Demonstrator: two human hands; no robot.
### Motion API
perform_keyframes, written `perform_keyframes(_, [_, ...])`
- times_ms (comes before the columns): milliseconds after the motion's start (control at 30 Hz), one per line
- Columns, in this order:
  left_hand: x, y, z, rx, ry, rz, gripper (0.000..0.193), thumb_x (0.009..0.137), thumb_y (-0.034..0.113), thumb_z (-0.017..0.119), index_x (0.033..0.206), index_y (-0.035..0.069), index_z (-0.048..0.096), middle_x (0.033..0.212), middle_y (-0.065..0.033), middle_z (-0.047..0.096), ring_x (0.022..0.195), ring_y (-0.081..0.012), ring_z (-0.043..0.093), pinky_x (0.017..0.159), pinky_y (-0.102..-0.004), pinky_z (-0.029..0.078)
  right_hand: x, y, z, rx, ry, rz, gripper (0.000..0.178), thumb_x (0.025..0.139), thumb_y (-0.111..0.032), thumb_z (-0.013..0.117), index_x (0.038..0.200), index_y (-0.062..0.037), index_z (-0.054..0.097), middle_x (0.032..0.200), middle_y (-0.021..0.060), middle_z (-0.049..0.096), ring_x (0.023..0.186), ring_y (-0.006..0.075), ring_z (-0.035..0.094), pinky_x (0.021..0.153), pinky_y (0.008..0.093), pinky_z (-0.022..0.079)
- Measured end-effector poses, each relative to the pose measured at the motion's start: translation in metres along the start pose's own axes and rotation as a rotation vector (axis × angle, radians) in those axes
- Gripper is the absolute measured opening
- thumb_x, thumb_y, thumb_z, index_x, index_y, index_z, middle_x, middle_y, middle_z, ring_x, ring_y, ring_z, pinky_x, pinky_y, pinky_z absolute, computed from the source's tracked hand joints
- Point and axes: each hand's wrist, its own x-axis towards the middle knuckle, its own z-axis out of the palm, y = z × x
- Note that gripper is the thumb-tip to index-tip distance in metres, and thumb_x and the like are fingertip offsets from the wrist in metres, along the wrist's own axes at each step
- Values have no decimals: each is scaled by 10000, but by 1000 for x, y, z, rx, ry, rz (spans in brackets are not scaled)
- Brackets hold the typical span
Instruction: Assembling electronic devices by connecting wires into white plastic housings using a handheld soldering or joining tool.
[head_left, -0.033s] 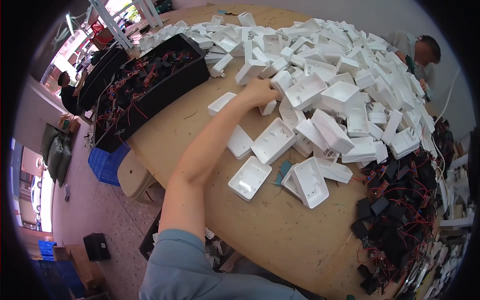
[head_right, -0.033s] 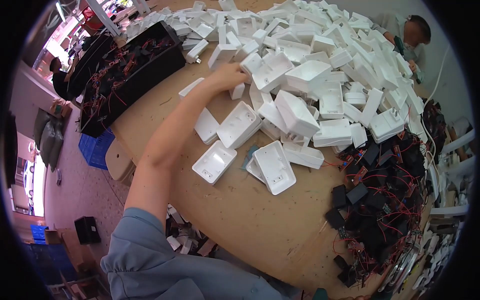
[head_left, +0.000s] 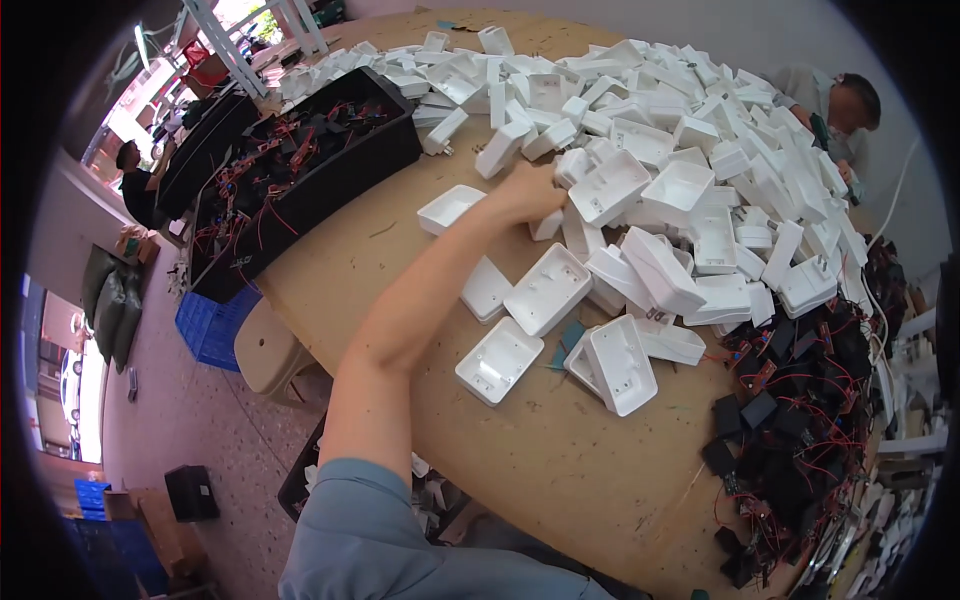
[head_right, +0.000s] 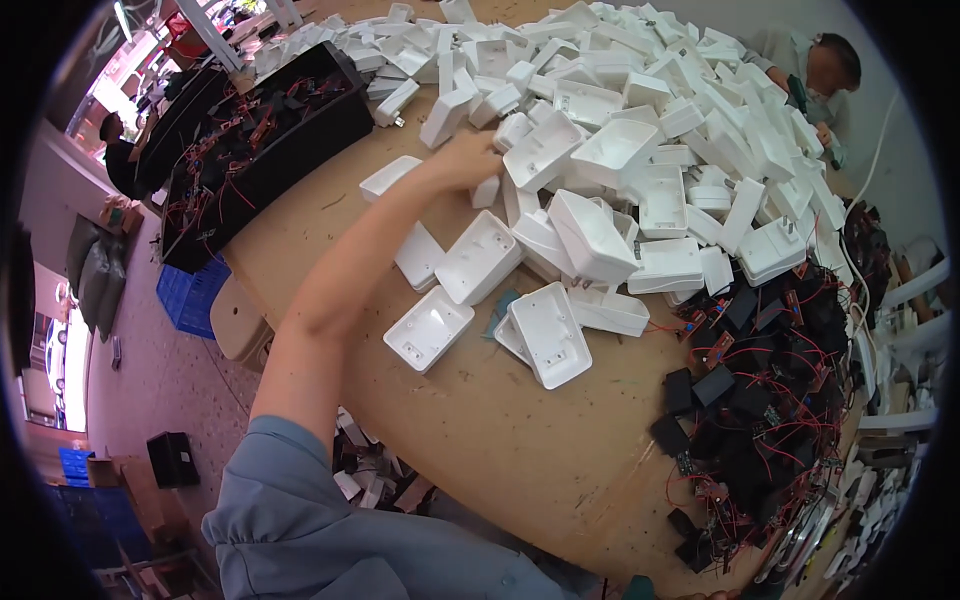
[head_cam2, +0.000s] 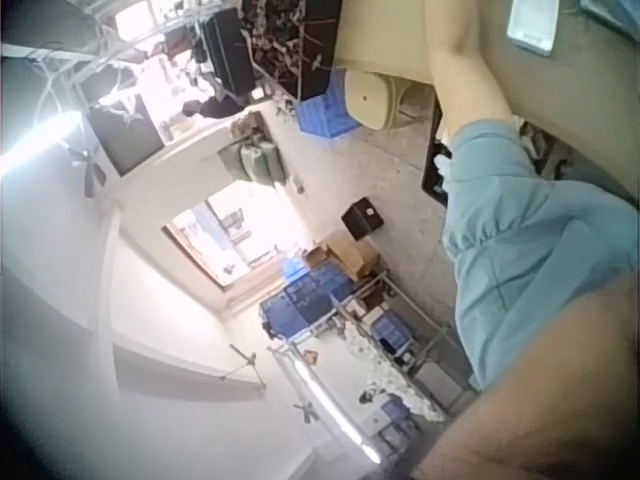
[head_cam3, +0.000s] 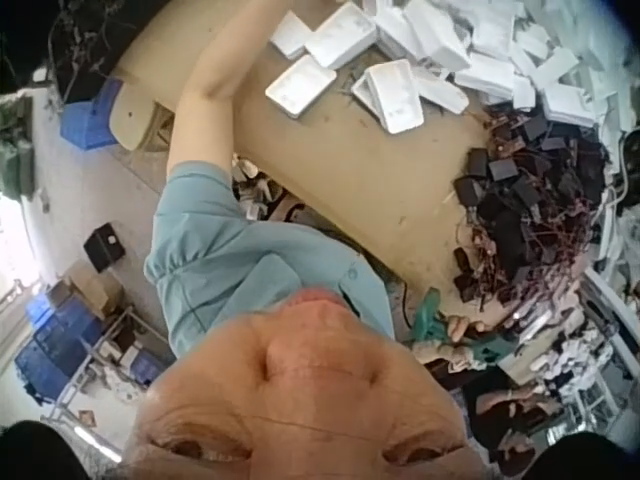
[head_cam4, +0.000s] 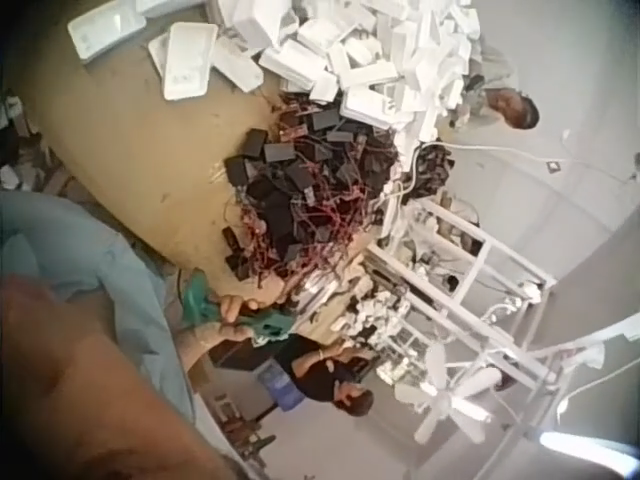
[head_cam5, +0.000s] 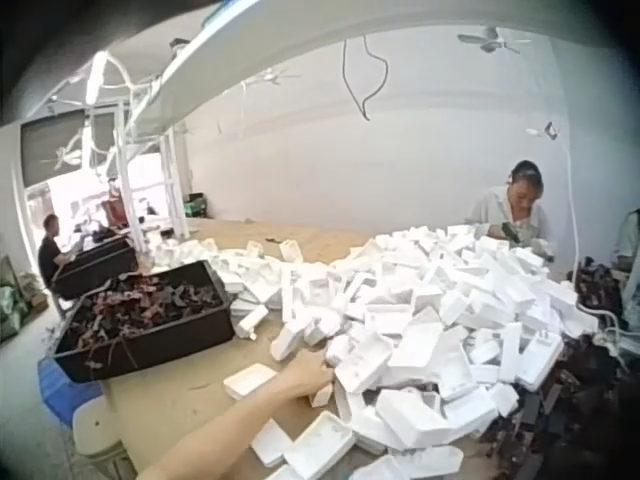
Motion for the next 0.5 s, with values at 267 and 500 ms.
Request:
perform_keyframes(267, [-34, 31, -67, 110, -183, 393, 301, 764, 253, 527, 965, 47, 617, 843, -117, 624, 703, -199, 596, 683, -278, 459, -4, -4, 10, 131, -160, -5, 533, 786, -161, 643, 1219, -35, 359, 1200, 81, 441, 692, 158, 470, 609, 288, 401])
perform_keyframes(500, [98, -95, -105, -362, 670, 109, 718, 740, 433, 578, 1243, -34, 366, 1215, -269, 420, 1143, -362, 402, 967, -377, 306, 10, 5, 32, 62, -25, -44, 530, 769, -223, 658, 1188, -53, 382, 1127, 56, 469, 651, 138, 447, 578, 270, 372])
